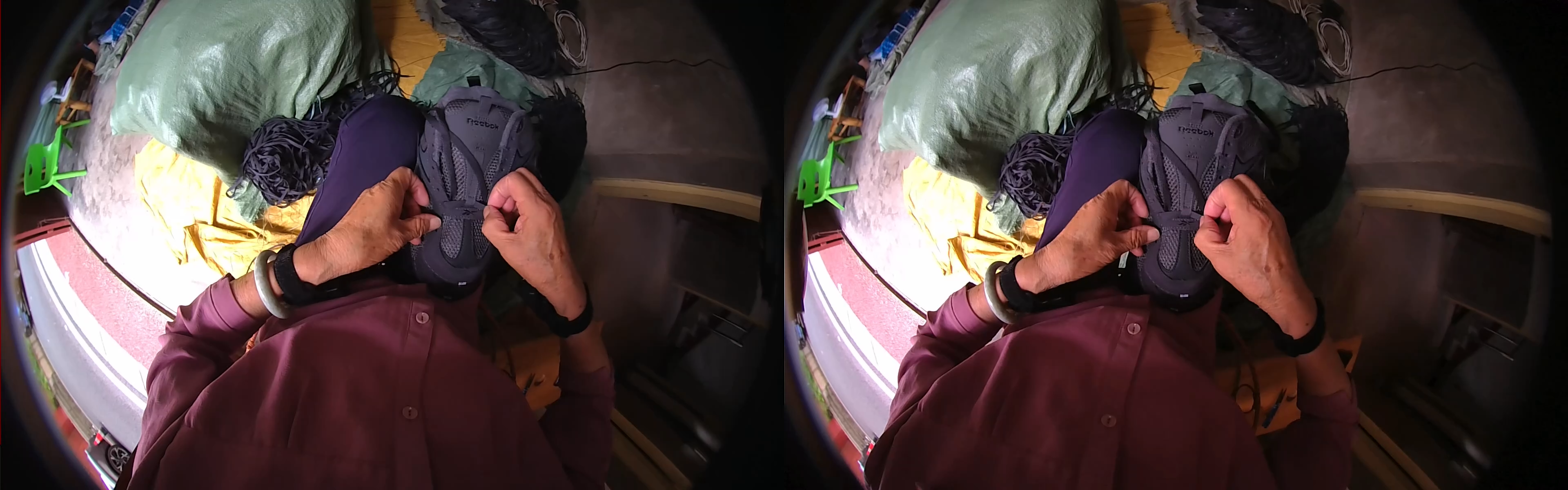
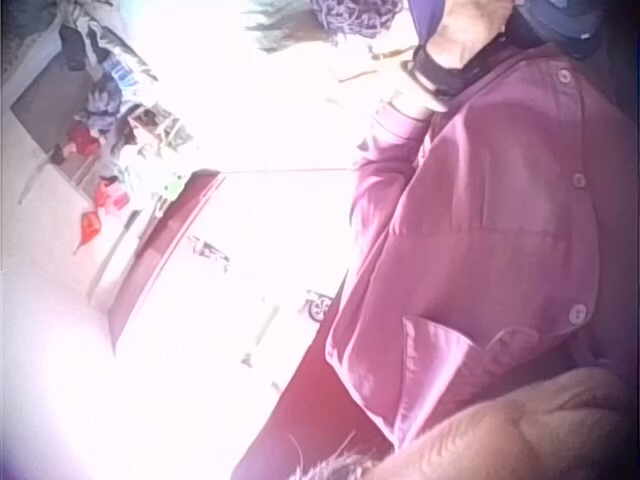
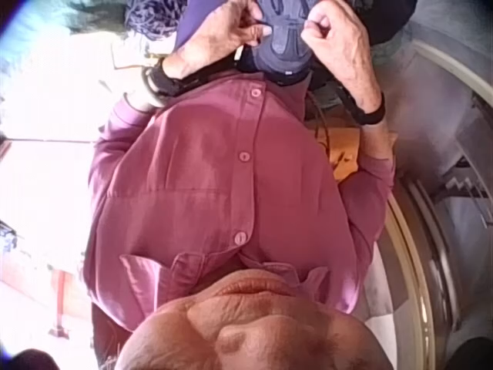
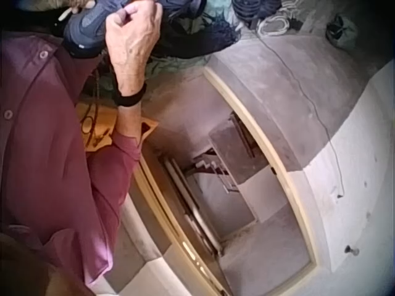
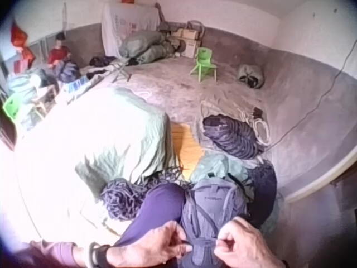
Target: Lacing a black athletic shoe in a workshop setting.
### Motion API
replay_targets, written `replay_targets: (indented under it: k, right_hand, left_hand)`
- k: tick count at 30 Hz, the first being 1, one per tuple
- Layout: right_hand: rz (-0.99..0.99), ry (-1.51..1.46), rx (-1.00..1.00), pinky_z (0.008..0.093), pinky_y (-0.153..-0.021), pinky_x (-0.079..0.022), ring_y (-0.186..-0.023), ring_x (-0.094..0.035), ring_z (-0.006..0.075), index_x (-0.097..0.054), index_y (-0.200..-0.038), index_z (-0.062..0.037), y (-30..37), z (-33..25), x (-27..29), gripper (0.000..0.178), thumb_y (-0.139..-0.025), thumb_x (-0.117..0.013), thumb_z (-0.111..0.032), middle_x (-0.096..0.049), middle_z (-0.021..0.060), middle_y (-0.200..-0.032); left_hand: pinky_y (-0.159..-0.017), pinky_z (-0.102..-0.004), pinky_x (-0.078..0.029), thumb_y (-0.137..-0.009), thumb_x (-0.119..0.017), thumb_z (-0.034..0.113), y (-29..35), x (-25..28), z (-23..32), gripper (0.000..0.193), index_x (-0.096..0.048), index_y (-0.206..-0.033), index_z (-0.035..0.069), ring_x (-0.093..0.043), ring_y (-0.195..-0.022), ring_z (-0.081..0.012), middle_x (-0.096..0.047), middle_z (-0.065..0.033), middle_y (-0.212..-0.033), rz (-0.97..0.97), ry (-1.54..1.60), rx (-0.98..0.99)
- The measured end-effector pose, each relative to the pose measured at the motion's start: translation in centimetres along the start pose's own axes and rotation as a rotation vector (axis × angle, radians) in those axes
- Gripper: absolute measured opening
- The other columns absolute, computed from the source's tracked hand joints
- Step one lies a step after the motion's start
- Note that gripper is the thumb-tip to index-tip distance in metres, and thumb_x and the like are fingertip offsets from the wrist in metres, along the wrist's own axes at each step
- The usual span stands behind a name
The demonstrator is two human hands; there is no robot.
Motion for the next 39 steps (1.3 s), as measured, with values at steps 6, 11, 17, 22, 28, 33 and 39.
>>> replay_targets:
  k: [6,11,17,22,28,33,39]
  right_hand:
    - [-0.009,-0.105,-0.095,0.0316,-0.062,-0.051,-0.069,-0.06,0.0163,-0.06,-0.094,-0.002,0.4,0.1,0.4,0.015,-0.083,-0.069,0.004,-0.059,0.0066,-0.085]
    - [0.024,-0.225,-0.218,0.0293,-0.065,-0.051,-0.072,-0.062,0.0143,-0.069,-0.1,-0.0021,-0.3,-0.1,1.0,0.007,-0.093,-0.069,-0.004,-0.062,0.006,-0.084]
    - [0.054,-0.005,-0.063,0.0328,-0.066,-0.051,-0.071,-0.065,0.0212,-0.071,-0.093,-0.0036,-2.3,-1.1,1.3,0.007,-0.092,-0.072,-0.01,-0.064,0.0079,-0.084]
    - [-0.016,0.173,-0.044,0.0405,-0.068,-0.052,-0.075,-0.067,0.0303,-0.07,-0.087,-0.0034,-3.4,-1.8,2.2,0.017,-0.089,-0.076,-0.019,-0.066,0.0101,-0.086]
    - [-0.085,0.38,0.051,0.0424,-0.07,-0.053,-0.078,-0.067,0.0331,-0.07,-0.085,-0.0034,-4.1,-2.3,2.1,0.019,-0.085,-0.079,-0.02,-0.065,0.0105,-0.085]
    - [-0.122,0.184,-0.026,0.0397,-0.068,-0.053,-0.073,-0.065,0.0283,-0.068,-0.082,-0.0021,-4.3,-1.6,1.8,0.017,-0.082,-0.079,-0.014,-0.064,0.0093,-0.082]
    - [-0.073,0.027,0.078,0.0316,-0.061,-0.048,-0.065,-0.057,0.0187,-0.065,-0.08,-0.0008,-4.6,-0.7,1.5,0.013,-0.082,-0.078,-0.004,-0.056,0.0056,-0.077]
  left_hand:
    - [-0.067,-0.0272,-0.057,-0.095,-0.073,0.006,0.1,0.0,-0.1,0.029,-0.047,-0.107,0.001,-0.066,-0.078,-0.013,-0.059,-0.0073,-0.091,0.001,0.008,0.004]
    - [-0.065,-0.0265,-0.056,-0.096,-0.072,0.007,0.2,0.0,0.0,0.028,-0.047,-0.107,0.002,-0.066,-0.078,-0.0122,-0.06,-0.0068,-0.092,-0.021,0.033,0.018]
    - [-0.067,-0.0283,-0.055,-0.095,-0.073,0.006,0.5,0.0,-0.1,0.027,-0.049,-0.106,0.002,-0.065,-0.079,-0.0115,-0.06,-0.0055,-0.087,0.0,-0.015,-0.01]
    - [-0.077,-0.0384,-0.053,-0.088,-0.077,0.007,2.8,-0.5,1.9,0.025,-0.057,-0.103,0.004,-0.065,-0.087,-0.0207,-0.062,-0.008,-0.09,0.101,-0.322,-0.237]
    - [-0.1,-0.0399,-0.052,-0.089,-0.064,0.012,2.5,-2.7,2.5,0.029,-0.065,-0.117,0.005,-0.063,-0.116,-0.028,-0.062,-0.0114,-0.12,-0.075,-0.832,-1.124]
    - [-0.119,-0.0422,-0.039,-0.093,-0.064,0.019,0.5,-4.1,2.1,0.033,-0.064,-0.121,0.002,-0.057,-0.13,-0.0263,-0.063,-0.0133,-0.129,-0.194,-0.954,-1.201]
    - [-0.117,-0.0426,-0.039,-0.091,-0.07,0.021,-0.6,-4.5,1.5,0.033,-0.065,-0.117,0.002,-0.057,-0.129,-0.0262,-0.065,-0.0127,-0.127,-0.269,-0.808,-1.11]
Point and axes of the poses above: each hand's wrist, its own y-axis away from the middle knuckle, its own x-axis out of the back of the hand, z = x × y, the point moved 1 cm from there along -y, towards the middle knuckle
